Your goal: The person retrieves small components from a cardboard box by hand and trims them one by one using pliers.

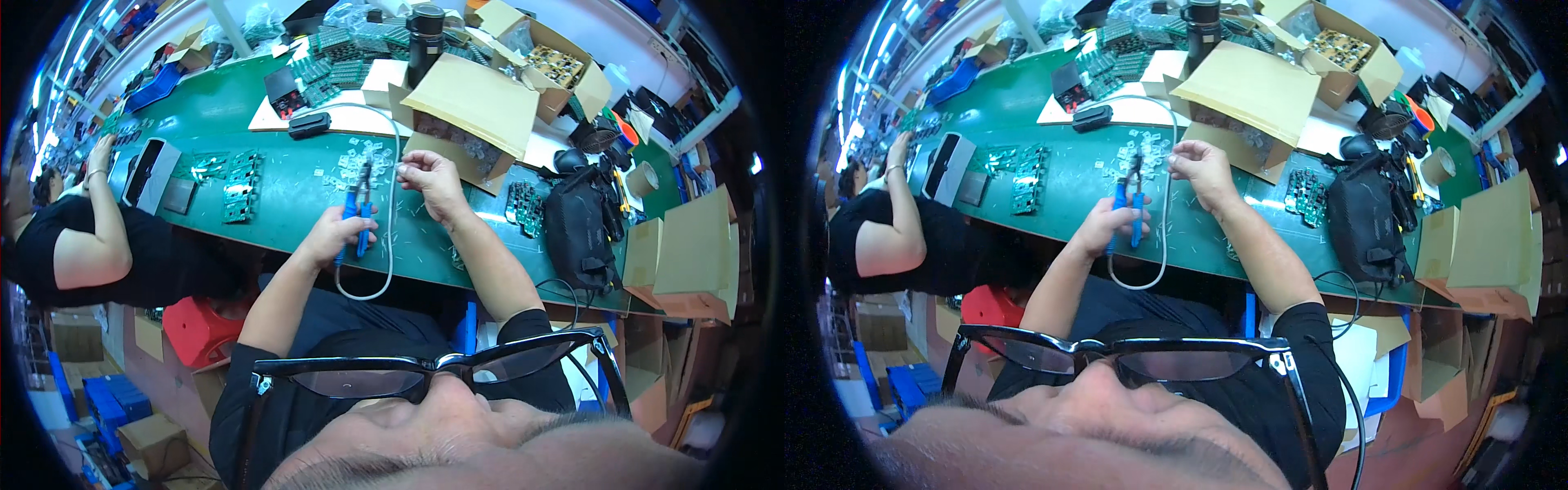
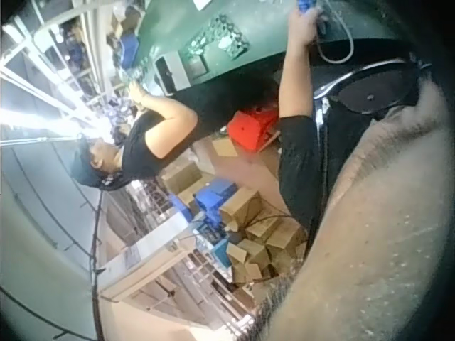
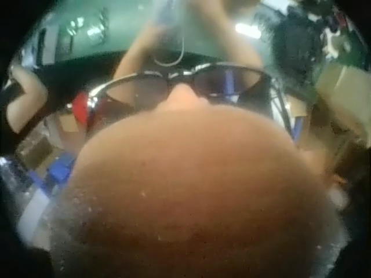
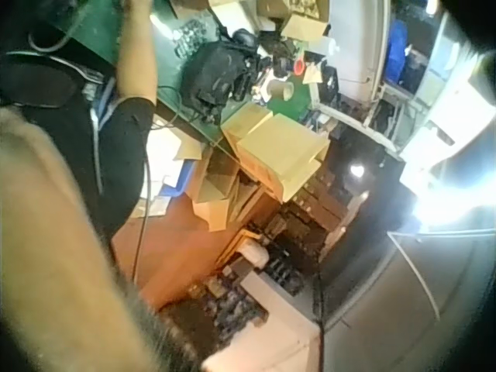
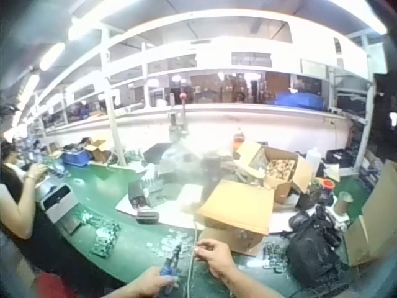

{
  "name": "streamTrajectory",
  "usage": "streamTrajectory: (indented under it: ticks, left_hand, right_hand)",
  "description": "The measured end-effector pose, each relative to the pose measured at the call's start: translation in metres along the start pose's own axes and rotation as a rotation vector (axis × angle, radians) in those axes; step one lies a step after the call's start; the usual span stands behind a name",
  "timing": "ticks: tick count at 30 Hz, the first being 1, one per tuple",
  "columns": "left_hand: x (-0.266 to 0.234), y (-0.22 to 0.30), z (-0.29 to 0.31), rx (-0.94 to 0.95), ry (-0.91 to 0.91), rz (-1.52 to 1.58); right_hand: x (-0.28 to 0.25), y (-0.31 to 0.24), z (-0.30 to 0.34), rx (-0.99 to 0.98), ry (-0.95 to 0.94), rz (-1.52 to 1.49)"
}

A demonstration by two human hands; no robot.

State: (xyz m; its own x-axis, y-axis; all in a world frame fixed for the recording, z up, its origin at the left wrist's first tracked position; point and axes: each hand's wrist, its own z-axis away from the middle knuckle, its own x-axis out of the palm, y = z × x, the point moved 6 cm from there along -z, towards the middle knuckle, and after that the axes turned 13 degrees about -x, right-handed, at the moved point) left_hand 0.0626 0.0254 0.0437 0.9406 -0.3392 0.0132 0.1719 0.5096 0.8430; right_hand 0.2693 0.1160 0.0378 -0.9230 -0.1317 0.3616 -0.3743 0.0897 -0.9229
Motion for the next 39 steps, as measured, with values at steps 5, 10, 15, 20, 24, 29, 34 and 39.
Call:
streamTrajectory:
  ticks: [5, 10, 15, 20, 24, 29, 34, 39]
  left_hand:
    - [-0.015, -0.032, -0.026, 0.035, -0.501, 0.678]
    - [-0.020, -0.032, -0.032, 0.016, -0.640, 0.835]
    - [-0.019, -0.030, -0.037, 0.005, -0.672, 0.795]
    - [-0.021, -0.029, -0.037, -0.046, -0.672, 0.833]
    - [-0.022, -0.033, -0.039, -0.044, -0.675, 0.842]
    - [-0.027, -0.036, -0.033, -0.030, -0.676, 0.833]
    - [-0.009, -0.023, -0.041, -0.053, -0.730, 0.795]
    - [-0.023, -0.033, -0.034, -0.039, -0.685, 0.820]
  right_hand:
    - [0.015, 0.019, -0.012, -0.159, -0.238, 0.094]
    - [-0.002, 0.001, -0.022, -0.328, -0.131, 0.701]
    - [-0.040, -0.009, -0.044, -0.408, -0.014, 1.118]
    - [-0.040, 0.001, -0.062, -0.241, -0.027, 1.483]
    - [-0.037, 0.002, -0.087, 0.039, -0.122, 1.668]
    - [-0.035, 0.007, -0.102, -0.022, -0.174, 1.673]
    - [-0.094, 0.005, -0.106, -0.173, 0.059, 1.666]
    - [-0.043, -0.007, -0.079, -0.320, -0.053, 1.631]
